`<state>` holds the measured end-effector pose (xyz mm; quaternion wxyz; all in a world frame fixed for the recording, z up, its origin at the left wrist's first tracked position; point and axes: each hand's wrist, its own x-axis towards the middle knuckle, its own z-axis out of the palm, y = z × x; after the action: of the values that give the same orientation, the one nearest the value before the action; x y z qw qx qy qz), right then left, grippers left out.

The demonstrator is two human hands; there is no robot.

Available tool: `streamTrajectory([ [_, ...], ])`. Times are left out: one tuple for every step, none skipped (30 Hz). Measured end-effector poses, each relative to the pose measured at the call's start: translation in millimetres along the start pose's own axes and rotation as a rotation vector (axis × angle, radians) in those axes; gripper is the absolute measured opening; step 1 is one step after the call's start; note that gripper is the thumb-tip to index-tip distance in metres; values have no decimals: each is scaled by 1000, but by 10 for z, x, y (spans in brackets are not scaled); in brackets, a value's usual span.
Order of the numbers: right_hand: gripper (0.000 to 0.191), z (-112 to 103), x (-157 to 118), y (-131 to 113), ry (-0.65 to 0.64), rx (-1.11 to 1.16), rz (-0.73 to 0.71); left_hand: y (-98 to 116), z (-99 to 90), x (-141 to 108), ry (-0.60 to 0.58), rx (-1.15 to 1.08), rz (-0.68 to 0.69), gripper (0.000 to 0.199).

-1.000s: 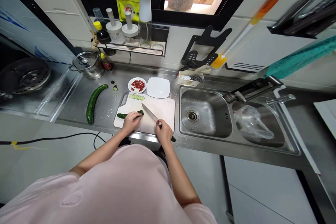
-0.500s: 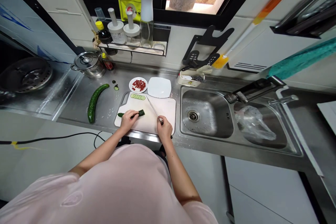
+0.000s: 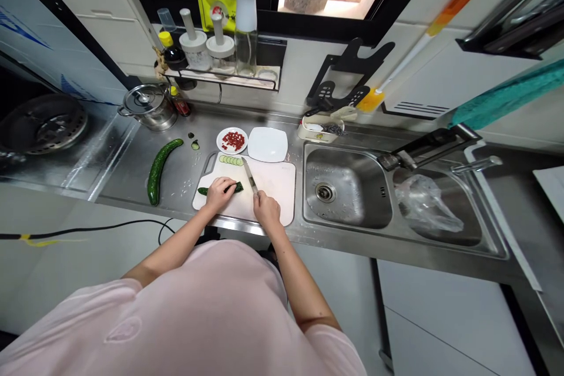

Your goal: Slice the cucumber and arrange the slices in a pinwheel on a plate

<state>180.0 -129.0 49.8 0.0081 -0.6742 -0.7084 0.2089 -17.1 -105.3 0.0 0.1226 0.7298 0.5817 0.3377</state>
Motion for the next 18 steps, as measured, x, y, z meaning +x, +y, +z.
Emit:
streamTrajectory([
  [33,-19,-1,-21,-17,-18,4,-5,10,12,-5,4,11,19],
  [34,-38,-3,-42,-35,-33,8,-10,19,22,-10,7,22,19],
  [35,-57,-6,-63,-53,-46,12,-15,27,32,-15,9,32,19],
  [35,-74,-11,-82,-73,-56,13,-20,35,40,-20,10,41,19],
  [35,-87,-15,-101,-95,-66,14,-25,43,46,-25,8,49,19],
  [34,-97,-19,-118,-116,-76,15,-30,52,50,-32,5,57,19],
  [34,-102,-23,-132,-136,-85,15,-36,62,51,-41,-1,65,18],
  [33,-102,-27,-144,-152,-94,13,-43,73,52,-51,-8,73,18],
  [32,-98,-30,-153,-164,-101,9,-51,83,50,-60,-14,81,18],
  [32,-90,-33,-159,-171,-105,3,-59,93,48,-70,-20,88,17],
  [32,-80,-35,-162,-175,-107,-5,-68,102,45,-79,-23,93,17],
  [31,-70,-37,-164,-177,-106,-13,-76,109,43,-86,-24,97,17],
  [32,-59,-39,-165,-178,-103,-21,-83,114,40,-93,-23,98,17],
  [32,-51,-42,-166,-179,-100,-27,-89,117,38,-99,-18,99,18],
  [32,-45,-44,-168,-180,-97,-32,-93,118,36,-105,-12,101,19],
  [32,-42,-46,-170,-181,-96,-34,-96,118,35,-109,-5,102,20],
  [32,-42,-48,-174,-183,-96,-34,-97,117,33,-112,3,105,20],
  [32,-44,-49,-179,-185,-96,-33,-97,116,32,-114,8,109,20],
])
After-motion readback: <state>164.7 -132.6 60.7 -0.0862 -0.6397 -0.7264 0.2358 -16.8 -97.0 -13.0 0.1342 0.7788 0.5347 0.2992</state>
